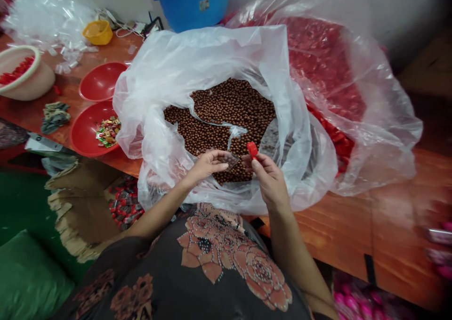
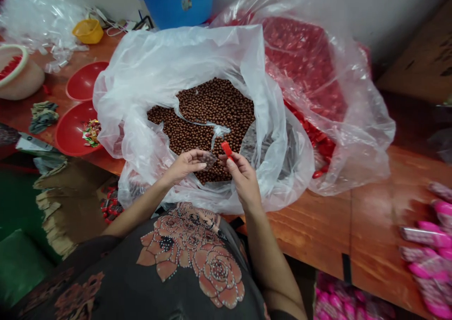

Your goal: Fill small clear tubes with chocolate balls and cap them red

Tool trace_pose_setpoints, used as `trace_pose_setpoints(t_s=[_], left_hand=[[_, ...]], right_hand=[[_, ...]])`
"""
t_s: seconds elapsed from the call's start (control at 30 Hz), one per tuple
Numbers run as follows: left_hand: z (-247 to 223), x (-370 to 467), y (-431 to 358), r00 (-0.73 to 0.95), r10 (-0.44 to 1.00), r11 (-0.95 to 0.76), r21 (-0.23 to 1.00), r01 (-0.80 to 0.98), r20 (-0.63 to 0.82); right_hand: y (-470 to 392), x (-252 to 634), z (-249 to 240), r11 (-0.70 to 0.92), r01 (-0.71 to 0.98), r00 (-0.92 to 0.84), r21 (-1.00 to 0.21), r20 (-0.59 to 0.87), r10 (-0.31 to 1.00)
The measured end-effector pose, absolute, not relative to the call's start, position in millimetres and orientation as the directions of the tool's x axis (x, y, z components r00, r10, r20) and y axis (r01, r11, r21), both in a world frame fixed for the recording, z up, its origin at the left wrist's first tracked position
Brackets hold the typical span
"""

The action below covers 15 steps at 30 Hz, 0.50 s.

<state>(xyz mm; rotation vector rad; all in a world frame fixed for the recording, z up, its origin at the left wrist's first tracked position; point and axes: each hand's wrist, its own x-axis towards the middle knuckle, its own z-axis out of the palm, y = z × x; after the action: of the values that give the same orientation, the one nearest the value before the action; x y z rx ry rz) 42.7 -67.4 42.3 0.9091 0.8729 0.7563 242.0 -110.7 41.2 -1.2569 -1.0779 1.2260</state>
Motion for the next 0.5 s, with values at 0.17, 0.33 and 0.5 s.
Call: trace_pose_setpoints(t_s=[0.17,0.33,0.5], left_hand=[[40.0,48.1,-74.0,0.424,0.874,0.297,0.952,-0.075,-0.239],[44.6,47.6,-77.9,0.38,0.9,0.255,0.965,-0.062,-0.213],[54.8,42.9,-80.5,0.365,0.899,0.3,0.948,-0.109,-0.242]], right_hand=[[-104.8,231.9,41.5,-0.011,-0.014,0.004,-1.0,-0.011,1.0],[-107.9,235.9,42.1,0.042,0.08,0.015,-0.996,0.044,0.999],[-113.7,245.6,45.3,0.227,0.355,0.063,-0.907,0.266,0.962]])
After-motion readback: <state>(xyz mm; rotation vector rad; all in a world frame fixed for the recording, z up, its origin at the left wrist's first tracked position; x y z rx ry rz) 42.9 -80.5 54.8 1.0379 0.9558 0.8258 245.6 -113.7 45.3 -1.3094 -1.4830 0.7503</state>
